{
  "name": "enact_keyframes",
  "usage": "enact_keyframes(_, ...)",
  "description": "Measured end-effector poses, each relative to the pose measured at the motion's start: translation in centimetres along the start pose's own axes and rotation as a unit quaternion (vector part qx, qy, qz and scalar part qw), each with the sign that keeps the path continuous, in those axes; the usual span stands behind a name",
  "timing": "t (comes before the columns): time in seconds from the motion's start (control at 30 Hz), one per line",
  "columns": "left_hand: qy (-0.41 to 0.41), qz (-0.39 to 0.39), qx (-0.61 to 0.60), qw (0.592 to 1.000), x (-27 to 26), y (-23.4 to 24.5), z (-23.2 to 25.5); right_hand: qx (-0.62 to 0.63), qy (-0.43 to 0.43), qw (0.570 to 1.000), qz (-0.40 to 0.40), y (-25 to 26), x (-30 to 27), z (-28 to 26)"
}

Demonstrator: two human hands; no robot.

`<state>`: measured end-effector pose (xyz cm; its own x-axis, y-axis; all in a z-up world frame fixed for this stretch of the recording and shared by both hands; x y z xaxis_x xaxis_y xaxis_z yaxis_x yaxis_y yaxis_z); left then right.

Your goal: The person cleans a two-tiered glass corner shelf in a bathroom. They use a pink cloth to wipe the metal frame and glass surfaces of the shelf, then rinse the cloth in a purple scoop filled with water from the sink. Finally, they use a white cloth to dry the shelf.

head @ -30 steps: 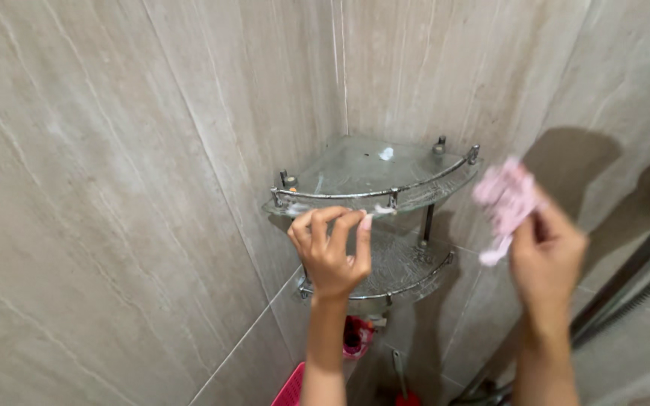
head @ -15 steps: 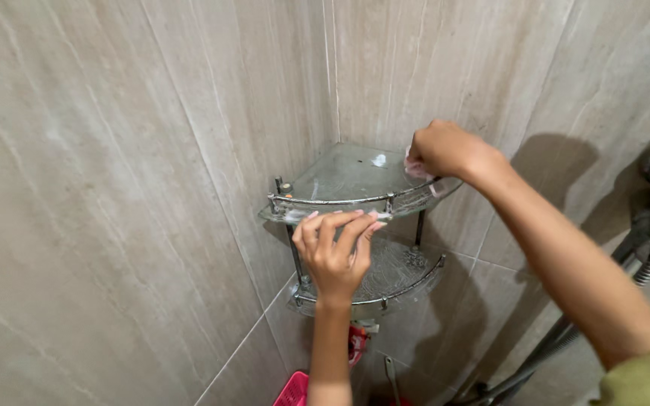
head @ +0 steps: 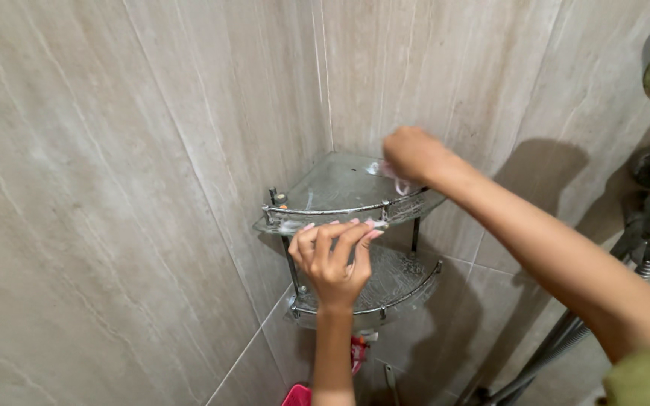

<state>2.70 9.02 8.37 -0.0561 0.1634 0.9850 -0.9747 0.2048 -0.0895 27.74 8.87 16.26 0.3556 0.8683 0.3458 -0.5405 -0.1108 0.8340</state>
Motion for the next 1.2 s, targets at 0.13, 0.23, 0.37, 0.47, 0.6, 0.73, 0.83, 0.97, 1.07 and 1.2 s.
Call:
enact_keyframes(0.13,-0.002,-0.002,-0.006,1.000,-0.1,0.1,0.1,0.046,0.051,0.998,0.007,0.0,1.0,-1.8)
enact_keyframes(0.23,0.006,-0.002,-0.011,1.000,0.1,0.2,0.0,0.062,0.078,0.995,-0.021,-0.2,1.5,-1.6)
enact_keyframes(0.37,0.012,-0.004,-0.016,1.000,0.1,0.2,0.0,-0.029,0.077,0.996,0.016,-1.5,4.5,-2.5)
enact_keyframes(0.47,0.009,-0.004,-0.018,1.000,0.0,0.1,-0.1,0.033,0.168,0.985,0.029,-1.1,3.7,-2.5)
enact_keyframes(0.6,0.016,-0.004,-0.014,1.000,0.1,-0.1,-0.2,0.109,0.180,0.977,0.021,-0.6,4.5,-1.8)
enact_keyframes(0.73,0.013,-0.001,-0.016,1.000,-0.1,-0.1,-0.3,0.085,0.216,0.969,0.084,-1.2,7.0,-3.1)
enact_keyframes(0.83,0.008,-0.012,-0.017,1.000,0.1,0.2,-0.3,0.124,0.268,0.952,0.080,-1.7,7.3,-3.4)
enact_keyframes(0.97,0.011,-0.009,-0.027,1.000,0.3,0.2,-0.4,0.101,0.246,0.961,0.072,-2.2,9.1,-3.3)
enact_keyframes(1.07,0.010,-0.019,-0.026,0.999,0.3,0.3,-0.6,0.071,0.237,0.967,0.063,-2.5,10.8,-5.2)
enact_keyframes(1.2,0.002,-0.026,-0.017,1.000,0.6,0.4,-0.7,0.172,0.310,0.933,0.070,-1.3,9.1,-6.6)
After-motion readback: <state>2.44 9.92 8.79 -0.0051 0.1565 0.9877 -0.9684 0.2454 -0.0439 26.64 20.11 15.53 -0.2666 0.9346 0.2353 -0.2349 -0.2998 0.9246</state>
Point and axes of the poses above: each hand's wrist, its own x-axis towards the middle knuckle, its own y-axis out of the back of the hand, z = x × y, the point moved 6 cm from there along x, towards the middle knuckle, and after that the axes turned 14 degrees about -x, right-handed, at the moved point
